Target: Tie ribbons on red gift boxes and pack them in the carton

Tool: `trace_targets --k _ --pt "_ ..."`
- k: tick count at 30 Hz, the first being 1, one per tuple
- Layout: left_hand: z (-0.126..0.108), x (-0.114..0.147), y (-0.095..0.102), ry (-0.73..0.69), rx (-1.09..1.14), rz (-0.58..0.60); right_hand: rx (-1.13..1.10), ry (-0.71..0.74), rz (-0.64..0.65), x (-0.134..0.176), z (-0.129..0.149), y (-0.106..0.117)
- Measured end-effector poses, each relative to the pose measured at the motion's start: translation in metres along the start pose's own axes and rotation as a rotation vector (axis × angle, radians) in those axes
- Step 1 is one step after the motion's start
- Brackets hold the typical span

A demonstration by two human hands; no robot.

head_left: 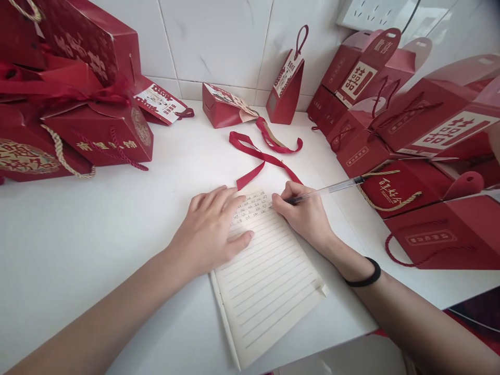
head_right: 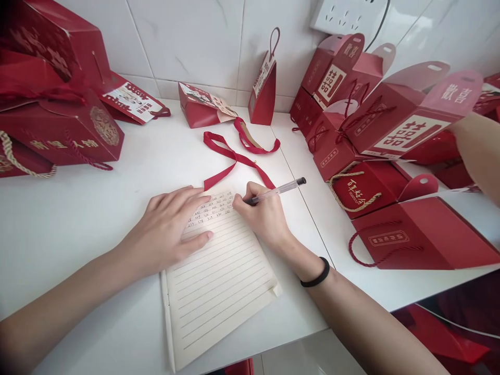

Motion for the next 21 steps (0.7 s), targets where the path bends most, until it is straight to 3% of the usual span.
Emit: trace_targets --k 21 --pt "-0.0001 -0.0004 -0.0018 0.006 0.048 -0.006 0.025 -0.041 -0.008 -0.0005 -0.0015 0.0004"
Point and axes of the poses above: each hand's wrist, its own x-axis away from the middle knuckle, its own y-axis out of the back of the hand, z = x × y, the point moved 1 cm from there along -x, towards the middle knuckle, and after that the axes turned 12 degrees about -x, right-handed, at the moved point
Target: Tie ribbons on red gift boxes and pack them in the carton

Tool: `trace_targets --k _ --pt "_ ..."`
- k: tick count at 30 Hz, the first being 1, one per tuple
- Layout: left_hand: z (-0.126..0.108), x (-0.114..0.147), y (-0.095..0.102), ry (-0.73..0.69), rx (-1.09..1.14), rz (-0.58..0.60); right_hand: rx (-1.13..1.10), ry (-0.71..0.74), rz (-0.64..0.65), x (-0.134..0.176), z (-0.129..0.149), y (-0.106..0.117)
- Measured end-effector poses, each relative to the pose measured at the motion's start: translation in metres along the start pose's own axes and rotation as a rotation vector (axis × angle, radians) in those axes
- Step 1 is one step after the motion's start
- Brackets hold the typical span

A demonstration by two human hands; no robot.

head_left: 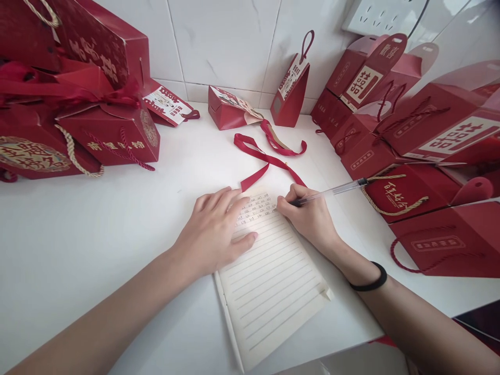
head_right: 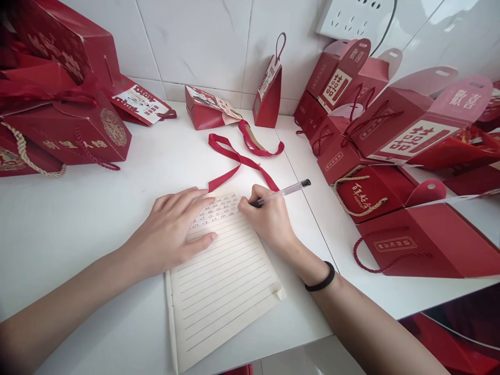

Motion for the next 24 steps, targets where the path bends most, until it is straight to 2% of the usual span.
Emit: trace_targets --k 13,19,22,24 --pt "-0.001 0.0 0.001 0.014 0.027 0.008 0.02 0.02 -0.021 0.001 0.002 0.0" --pt "0.0 -0.001 0.001 0.013 0.06 0.017 -0.169 0.037 -0.143 0.002 -0.003 0.009" --pt "-0.002 0.0 0.0 0.023 0.077 -0.004 -0.295 0.093 -0.046 0.005 0.005 0.006" --pt "-0.003 0.001 -0.001 0.027 0.085 -0.015 -0.4 0.062 0.099 0.006 0.024 -0.004"
Point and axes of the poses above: each hand's wrist, its own x-axis away from the middle knuckle, its own y-axis out of the back of the hand, z = x × y, the point moved 1 cm from there along -x, towards the middle knuckle, and after that the axes turned 12 degrees about -x, right-handed, at the moved point
